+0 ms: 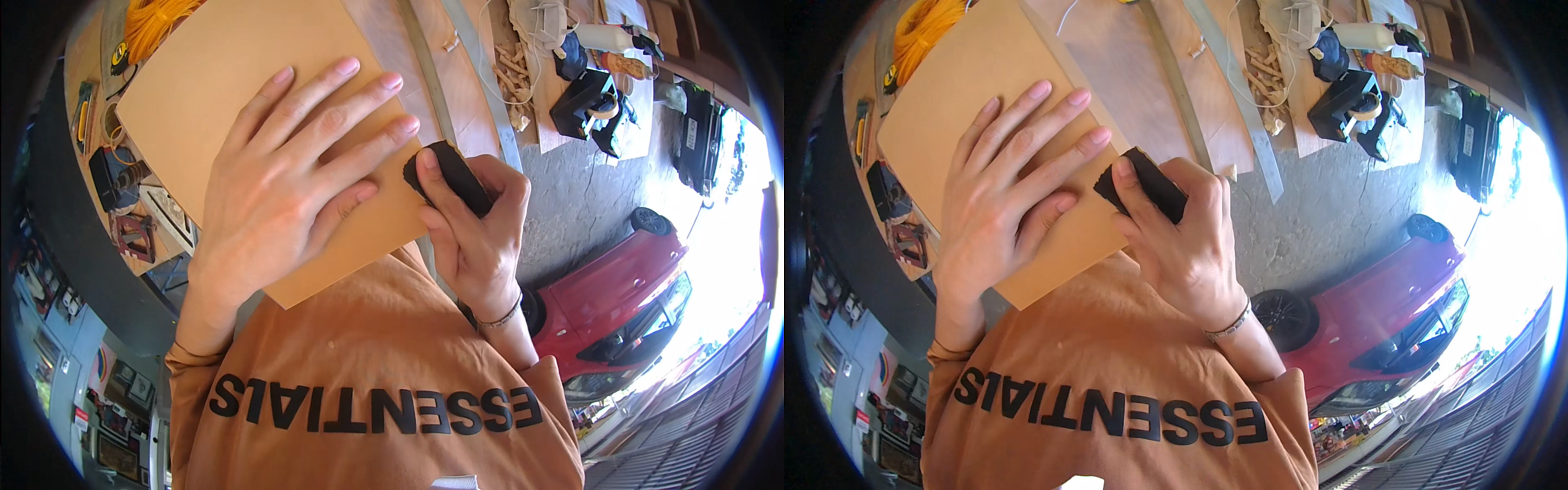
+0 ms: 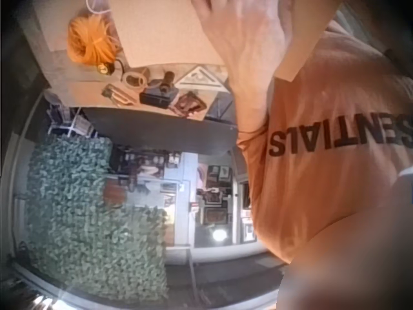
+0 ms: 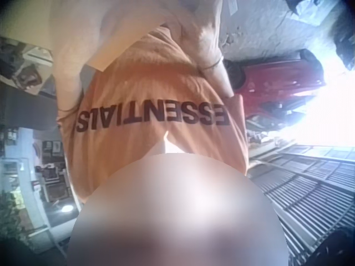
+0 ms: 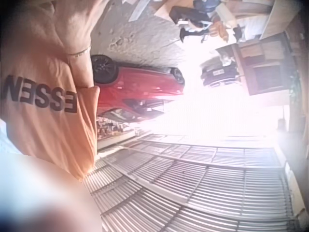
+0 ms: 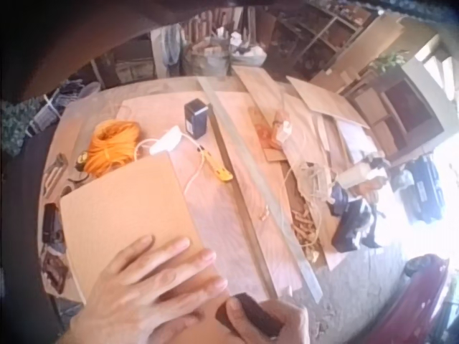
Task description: The person assembles a cardboard box by folding and taping its flaps. They use a utility knife to cut the cardboard, apply tape to secure the flaps, and smooth the edges with a sanding block. The person handles the box and tools on a cluttered workbench.
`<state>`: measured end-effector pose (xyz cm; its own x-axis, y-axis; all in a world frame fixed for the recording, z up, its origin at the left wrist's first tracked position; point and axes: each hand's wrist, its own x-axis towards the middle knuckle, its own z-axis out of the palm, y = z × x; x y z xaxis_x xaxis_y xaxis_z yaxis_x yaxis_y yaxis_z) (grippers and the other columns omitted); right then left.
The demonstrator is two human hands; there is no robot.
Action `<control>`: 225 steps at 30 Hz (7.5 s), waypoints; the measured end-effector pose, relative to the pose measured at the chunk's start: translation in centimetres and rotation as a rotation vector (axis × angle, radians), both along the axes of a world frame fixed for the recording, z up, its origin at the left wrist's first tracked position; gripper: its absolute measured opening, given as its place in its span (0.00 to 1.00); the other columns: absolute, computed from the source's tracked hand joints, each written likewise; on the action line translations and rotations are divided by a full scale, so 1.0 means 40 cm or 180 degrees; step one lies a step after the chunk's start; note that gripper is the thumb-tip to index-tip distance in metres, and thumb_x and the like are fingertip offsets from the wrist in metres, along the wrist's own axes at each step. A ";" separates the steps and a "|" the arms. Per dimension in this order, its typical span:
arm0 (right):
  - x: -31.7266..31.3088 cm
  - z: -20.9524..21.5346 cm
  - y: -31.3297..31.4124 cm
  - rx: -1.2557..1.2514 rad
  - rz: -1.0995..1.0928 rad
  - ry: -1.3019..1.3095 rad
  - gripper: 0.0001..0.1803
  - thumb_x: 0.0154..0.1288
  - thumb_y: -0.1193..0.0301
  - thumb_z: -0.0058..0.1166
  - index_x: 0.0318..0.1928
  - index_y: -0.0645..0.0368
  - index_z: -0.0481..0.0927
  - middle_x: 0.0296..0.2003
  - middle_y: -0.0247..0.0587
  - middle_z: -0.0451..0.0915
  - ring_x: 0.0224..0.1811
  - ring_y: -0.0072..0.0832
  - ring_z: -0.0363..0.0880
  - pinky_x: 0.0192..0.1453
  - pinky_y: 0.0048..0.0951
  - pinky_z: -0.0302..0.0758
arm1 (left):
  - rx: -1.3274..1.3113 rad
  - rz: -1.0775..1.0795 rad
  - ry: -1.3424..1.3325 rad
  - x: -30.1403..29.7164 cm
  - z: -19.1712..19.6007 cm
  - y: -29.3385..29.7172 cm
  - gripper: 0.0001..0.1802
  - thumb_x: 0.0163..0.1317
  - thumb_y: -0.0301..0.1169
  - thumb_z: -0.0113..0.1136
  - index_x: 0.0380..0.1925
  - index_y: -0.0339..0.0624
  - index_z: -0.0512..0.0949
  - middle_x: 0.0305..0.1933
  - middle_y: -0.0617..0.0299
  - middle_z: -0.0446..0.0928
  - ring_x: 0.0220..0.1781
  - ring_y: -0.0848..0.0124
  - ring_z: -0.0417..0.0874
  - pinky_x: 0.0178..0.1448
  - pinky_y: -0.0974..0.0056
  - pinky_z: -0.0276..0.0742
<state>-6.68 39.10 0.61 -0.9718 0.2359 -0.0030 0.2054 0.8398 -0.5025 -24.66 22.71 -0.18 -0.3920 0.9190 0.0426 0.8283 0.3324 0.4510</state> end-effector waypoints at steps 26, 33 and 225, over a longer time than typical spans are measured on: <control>-0.031 -0.028 0.009 -0.0203 -0.0068 -0.0026 0.21 0.68 0.67 0.65 0.60 0.56 0.87 0.49 0.53 0.72 0.48 0.43 0.74 0.54 0.37 0.76 | 0.0002 -0.0036 0.0081 -0.003 -0.008 0.005 0.26 0.67 0.42 0.61 0.66 0.60 0.81 0.76 0.63 0.73 0.78 0.53 0.69 0.79 0.42 0.61; 0.109 -0.006 0.055 -0.0365 -0.0778 0.0700 0.23 0.77 0.56 0.57 0.57 0.63 0.86 0.52 0.50 0.77 0.45 0.36 0.76 0.50 0.37 0.75 | -0.0123 -0.0105 0.0274 0.001 -0.012 0.008 0.27 0.67 0.44 0.60 0.66 0.63 0.81 0.77 0.60 0.70 0.79 0.51 0.67 0.79 0.41 0.60; -0.012 0.012 0.016 -0.0077 0.0002 -0.0204 0.24 0.65 0.68 0.66 0.61 0.54 0.87 0.52 0.52 0.73 0.50 0.41 0.75 0.53 0.36 0.77 | -0.0203 0.0278 0.0156 0.006 -0.018 -0.017 0.38 0.61 0.64 0.59 0.69 0.66 0.78 0.82 0.52 0.62 0.79 0.44 0.64 0.76 0.37 0.61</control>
<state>-7.14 39.73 1.10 -0.9696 0.2344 -0.0709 0.2373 0.8278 -0.5084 -24.42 22.03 -0.92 -0.4695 0.8829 0.0061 0.8156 0.4310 0.3862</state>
